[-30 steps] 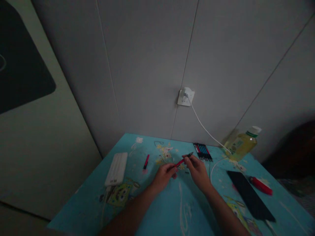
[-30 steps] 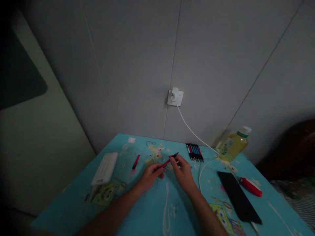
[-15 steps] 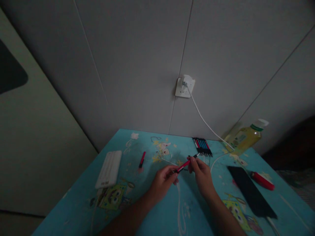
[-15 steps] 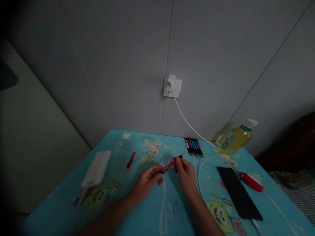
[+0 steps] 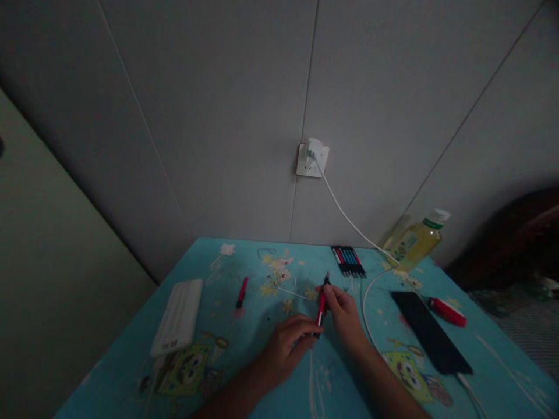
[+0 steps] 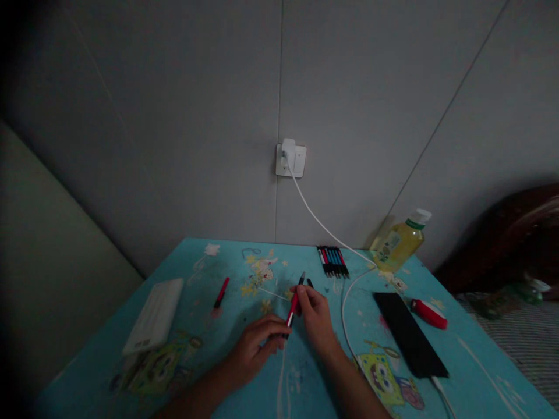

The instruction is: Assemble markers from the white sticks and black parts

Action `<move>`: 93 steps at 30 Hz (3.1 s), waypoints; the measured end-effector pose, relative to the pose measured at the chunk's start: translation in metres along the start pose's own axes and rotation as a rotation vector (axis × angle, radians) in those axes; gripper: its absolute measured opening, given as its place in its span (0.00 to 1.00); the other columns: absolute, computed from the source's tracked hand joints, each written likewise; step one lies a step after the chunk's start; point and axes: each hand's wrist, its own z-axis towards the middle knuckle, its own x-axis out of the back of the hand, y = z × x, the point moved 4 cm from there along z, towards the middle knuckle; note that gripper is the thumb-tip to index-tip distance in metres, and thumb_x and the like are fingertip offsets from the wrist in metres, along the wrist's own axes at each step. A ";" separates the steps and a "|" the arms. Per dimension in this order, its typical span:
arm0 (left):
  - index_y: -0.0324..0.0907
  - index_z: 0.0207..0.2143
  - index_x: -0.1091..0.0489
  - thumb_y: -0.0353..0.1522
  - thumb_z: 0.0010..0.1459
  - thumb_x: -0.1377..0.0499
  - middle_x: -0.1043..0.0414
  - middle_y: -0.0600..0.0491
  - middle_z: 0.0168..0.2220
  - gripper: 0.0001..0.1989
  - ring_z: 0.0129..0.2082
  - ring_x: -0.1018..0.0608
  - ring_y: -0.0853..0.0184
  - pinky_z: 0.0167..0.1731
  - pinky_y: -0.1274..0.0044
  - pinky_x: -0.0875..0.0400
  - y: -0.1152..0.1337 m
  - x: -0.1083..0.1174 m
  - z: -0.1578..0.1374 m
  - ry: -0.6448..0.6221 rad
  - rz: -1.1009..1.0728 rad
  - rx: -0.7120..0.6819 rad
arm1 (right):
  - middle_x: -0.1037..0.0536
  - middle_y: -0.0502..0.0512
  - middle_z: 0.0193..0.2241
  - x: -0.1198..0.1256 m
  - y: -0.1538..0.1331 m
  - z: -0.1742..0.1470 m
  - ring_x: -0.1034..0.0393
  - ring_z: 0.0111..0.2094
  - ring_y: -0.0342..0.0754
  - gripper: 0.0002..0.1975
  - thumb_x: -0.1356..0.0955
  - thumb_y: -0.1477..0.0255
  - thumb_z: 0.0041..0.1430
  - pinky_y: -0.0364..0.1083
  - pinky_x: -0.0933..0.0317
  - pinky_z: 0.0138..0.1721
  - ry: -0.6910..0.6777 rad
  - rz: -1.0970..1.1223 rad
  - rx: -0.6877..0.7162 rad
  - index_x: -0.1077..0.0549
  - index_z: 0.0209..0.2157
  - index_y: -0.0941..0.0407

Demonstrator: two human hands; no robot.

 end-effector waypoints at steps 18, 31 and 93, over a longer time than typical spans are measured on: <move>0.48 0.52 0.31 0.35 0.63 0.41 0.23 0.50 0.44 0.15 0.42 0.22 0.61 0.43 0.72 0.28 -0.028 0.008 0.000 0.207 0.170 0.138 | 0.24 0.56 0.35 -0.013 -0.029 -0.024 0.29 0.38 0.51 0.08 0.34 0.66 0.65 0.49 0.35 0.43 -0.247 -0.206 0.374 0.23 0.36 0.53; 0.46 0.44 0.27 0.33 0.63 0.43 0.28 0.49 0.42 0.08 0.44 0.25 0.59 0.46 0.68 0.30 -0.014 0.040 0.009 0.435 0.325 0.038 | 0.20 0.54 0.38 -0.002 -0.029 -0.017 0.26 0.40 0.52 0.07 0.31 0.67 0.62 0.49 0.34 0.44 -0.195 -0.309 0.334 0.22 0.42 0.50; 0.38 0.43 0.28 0.34 0.65 0.50 0.30 0.43 0.40 0.14 0.42 0.29 0.54 0.39 0.68 0.37 -0.048 0.133 0.010 0.282 1.467 0.521 | 0.21 0.57 0.38 -0.002 0.003 -0.010 0.29 0.41 0.52 0.11 0.37 0.74 0.66 0.51 0.37 0.47 -0.089 -0.957 0.391 0.24 0.45 0.54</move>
